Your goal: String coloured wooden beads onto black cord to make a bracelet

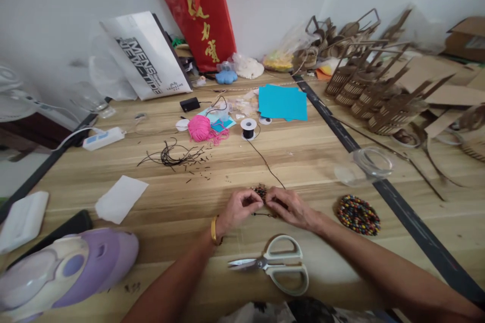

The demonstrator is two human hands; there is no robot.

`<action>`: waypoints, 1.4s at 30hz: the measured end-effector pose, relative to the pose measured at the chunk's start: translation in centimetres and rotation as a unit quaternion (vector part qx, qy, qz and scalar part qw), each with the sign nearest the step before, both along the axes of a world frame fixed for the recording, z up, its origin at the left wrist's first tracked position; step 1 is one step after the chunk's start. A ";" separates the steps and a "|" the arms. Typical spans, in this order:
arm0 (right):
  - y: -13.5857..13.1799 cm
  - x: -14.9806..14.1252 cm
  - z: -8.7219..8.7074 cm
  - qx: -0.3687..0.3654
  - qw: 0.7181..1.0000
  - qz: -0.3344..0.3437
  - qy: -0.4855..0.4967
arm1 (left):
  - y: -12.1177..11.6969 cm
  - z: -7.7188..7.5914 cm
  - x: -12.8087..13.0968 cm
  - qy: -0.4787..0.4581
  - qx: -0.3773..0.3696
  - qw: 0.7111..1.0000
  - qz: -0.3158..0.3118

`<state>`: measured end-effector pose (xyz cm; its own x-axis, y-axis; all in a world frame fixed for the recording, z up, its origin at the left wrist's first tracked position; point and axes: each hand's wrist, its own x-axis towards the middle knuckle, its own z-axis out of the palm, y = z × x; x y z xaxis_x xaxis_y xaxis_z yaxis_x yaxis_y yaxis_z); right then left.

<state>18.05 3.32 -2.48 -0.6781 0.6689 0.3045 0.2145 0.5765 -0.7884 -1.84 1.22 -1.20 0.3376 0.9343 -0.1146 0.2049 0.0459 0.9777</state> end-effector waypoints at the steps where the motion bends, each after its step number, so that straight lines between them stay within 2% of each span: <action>1: 0.0 0.0 0.0 0.009 1.000 0.002 0.000 | 0.0 0.0 0.0 0.001 0.000 1.000 -0.001; 10: 0.3 0.3 -0.8 0.026 0.999 -0.015 0.012 | -0.2 -0.5 0.1 0.009 -0.007 1.000 0.009; 20: 0.1 0.0 0.0 0.023 0.999 0.004 0.026 | -0.1 -0.5 0.0 -0.019 -0.008 1.000 -0.008; 27: 0.5 0.1 0.3 0.085 0.996 -0.035 -0.002 | -0.2 -0.5 -0.1 -0.037 -0.011 0.999 0.001; 35: 0.1 -0.4 -0.1 0.115 0.993 -0.014 -0.029 | -0.1 -0.6 0.0 -0.043 0.011 0.999 0.000; 42: 0.0 -1.0 -0.1 0.114 0.993 -0.007 -0.005 | -0.2 -1.2 -0.1 -0.043 0.004 0.999 0.007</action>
<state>17.09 3.29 -2.60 -0.6735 0.5926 0.4419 0.2311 0.7366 -0.6356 -1.93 1.04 -2.36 0.3333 0.9395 -0.0787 0.1195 0.0407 0.9920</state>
